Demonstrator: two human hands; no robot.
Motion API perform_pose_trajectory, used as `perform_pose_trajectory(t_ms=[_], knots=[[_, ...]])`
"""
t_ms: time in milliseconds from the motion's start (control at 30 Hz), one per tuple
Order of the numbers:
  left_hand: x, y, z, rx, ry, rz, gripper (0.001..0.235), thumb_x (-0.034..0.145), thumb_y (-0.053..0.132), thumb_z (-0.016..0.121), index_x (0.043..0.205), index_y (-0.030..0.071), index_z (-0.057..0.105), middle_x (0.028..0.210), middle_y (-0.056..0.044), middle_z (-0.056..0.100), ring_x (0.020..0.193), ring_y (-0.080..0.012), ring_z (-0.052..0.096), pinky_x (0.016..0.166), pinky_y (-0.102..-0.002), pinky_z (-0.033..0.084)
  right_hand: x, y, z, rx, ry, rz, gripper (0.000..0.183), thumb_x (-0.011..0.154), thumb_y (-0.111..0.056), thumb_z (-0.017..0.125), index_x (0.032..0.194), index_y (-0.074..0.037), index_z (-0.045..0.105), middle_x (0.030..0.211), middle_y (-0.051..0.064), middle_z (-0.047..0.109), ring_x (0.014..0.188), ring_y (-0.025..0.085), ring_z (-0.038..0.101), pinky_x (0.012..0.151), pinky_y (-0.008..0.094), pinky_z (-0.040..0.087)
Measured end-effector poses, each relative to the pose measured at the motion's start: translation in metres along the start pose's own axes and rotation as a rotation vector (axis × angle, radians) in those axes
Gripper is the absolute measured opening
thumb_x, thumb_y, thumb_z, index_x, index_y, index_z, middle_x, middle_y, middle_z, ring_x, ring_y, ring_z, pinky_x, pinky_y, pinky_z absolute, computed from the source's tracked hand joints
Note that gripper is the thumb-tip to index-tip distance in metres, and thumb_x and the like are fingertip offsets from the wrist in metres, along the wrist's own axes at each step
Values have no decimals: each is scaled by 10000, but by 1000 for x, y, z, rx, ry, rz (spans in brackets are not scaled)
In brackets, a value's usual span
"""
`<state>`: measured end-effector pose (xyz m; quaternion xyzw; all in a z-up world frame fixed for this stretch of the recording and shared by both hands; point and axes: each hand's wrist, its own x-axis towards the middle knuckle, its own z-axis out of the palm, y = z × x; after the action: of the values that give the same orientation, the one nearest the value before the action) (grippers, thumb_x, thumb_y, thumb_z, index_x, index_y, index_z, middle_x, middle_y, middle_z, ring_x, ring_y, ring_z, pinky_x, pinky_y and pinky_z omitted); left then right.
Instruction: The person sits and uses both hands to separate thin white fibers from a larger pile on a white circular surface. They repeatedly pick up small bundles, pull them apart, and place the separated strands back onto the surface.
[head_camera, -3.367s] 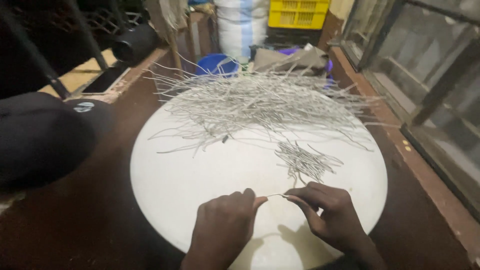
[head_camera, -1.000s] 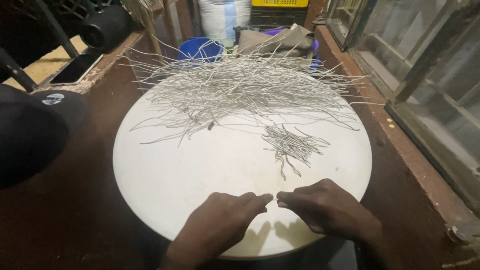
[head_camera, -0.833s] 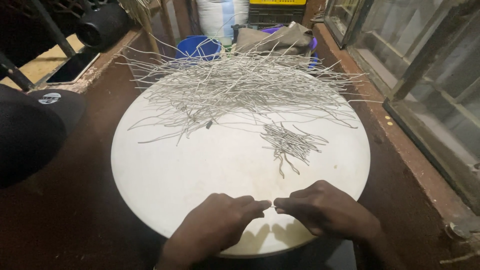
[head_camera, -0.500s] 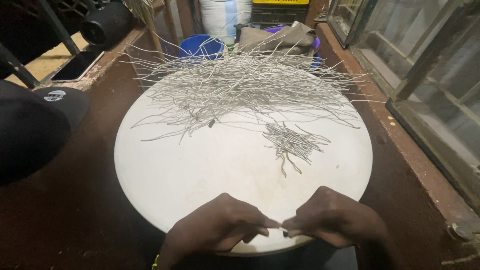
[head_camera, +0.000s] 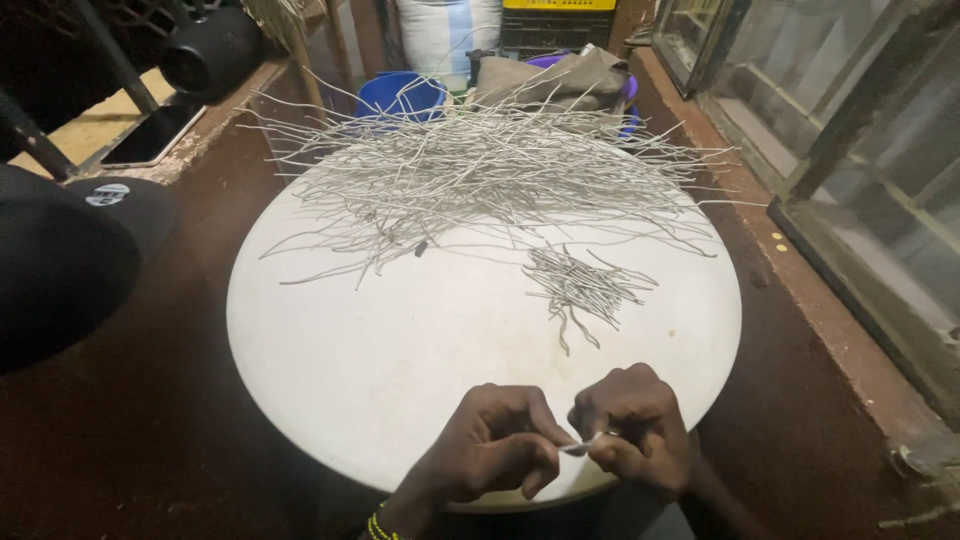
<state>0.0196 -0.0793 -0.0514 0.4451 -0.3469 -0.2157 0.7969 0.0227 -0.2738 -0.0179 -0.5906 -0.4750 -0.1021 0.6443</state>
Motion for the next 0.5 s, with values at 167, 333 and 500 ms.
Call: perform_pose_trajectory(t_ms=[167,333,500], knots=[[10,-21,15,-102,164,68,73,1009,79,629,960,27,615,554,-135,520,421,-116,404,391,-225,216,-42,48,14,299,332,170,476,1010,-432,559,682,-102,461,593,-10,381,522,123,343,471,305,257],[11,-25,6,-80,134,167,116,1061,159,604,1032,47,597,558,-140,502,389,-107,303,356,-224,196,-32,34,15,312,454,272,430,994,-357,493,647,-115,417,559,-9,361,516,110,298,471,307,191],[7,17,-3,211,12,-42,83,1007,92,661,992,14,682,606,-79,568,549,-101,505,541,-243,343,-11,4,-32,89,-232,521,512,1049,-430,472,680,-105,612,639,-8,539,528,99,479,504,260,372]])
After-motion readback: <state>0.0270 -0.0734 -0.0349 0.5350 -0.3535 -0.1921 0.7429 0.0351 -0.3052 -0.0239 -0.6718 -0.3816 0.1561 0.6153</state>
